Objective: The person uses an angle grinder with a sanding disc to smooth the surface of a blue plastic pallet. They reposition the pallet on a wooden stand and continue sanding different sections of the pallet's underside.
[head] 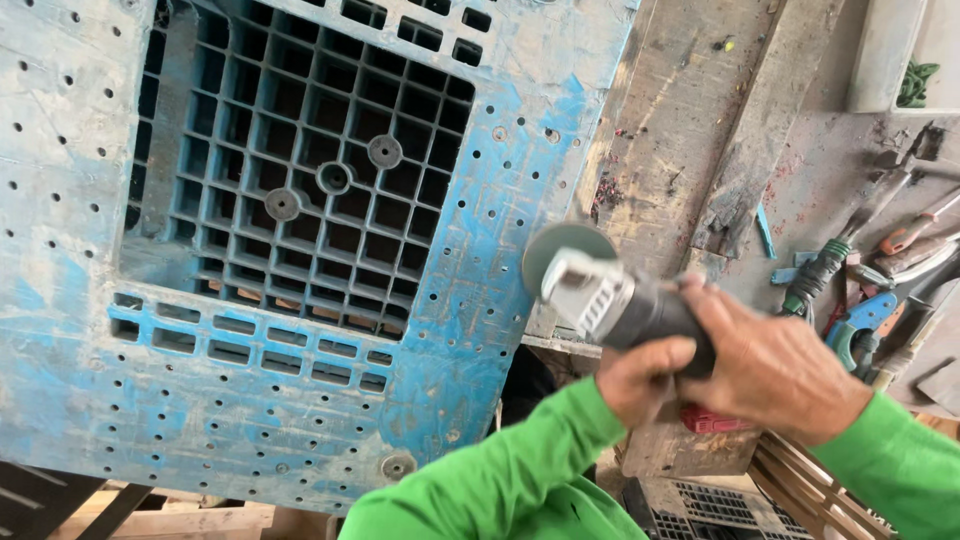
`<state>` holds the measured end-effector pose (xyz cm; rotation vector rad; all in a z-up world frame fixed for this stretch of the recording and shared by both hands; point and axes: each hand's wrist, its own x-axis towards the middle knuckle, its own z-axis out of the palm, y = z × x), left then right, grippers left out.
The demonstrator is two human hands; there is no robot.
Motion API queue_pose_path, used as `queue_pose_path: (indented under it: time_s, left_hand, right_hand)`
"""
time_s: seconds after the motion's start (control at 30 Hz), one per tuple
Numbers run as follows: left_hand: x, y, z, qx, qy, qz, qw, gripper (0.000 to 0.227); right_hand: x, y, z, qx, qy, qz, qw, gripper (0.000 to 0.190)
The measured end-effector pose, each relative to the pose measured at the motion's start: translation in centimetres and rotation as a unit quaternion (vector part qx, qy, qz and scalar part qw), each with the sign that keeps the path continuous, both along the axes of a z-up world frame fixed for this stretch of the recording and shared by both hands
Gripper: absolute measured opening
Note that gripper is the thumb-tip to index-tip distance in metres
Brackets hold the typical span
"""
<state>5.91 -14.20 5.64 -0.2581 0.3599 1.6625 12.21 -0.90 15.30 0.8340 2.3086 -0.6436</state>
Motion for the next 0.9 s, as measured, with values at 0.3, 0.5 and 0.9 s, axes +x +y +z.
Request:
queue_pose_path:
  time_s: [0.3, 0.5, 0.9]
  left_hand:
    - [-4.2, 16.3, -7.3, 0.058, 0.099, 0.042, 0.993, 0.034]
    - [-4.2, 12.3, -4.3, 0.089, 0.032, 0.032, 0.995, 0.025]
    - [-7.2, 14.2, -4.5, 0.067, 0.01, 0.063, 0.996, 0.027]
  right_hand:
    - [-5.3, 9.9, -1.3, 0.081, 0.017, -0.102, 0.991, 0.074]
    - [-5.8, 7.9, 0.2, 0.057, -0.06, -0.081, 0.993, 0.077]
    - [-9.1, 8.1, 0.7, 0.087, 0.014, -0.097, 0.991, 0.076]
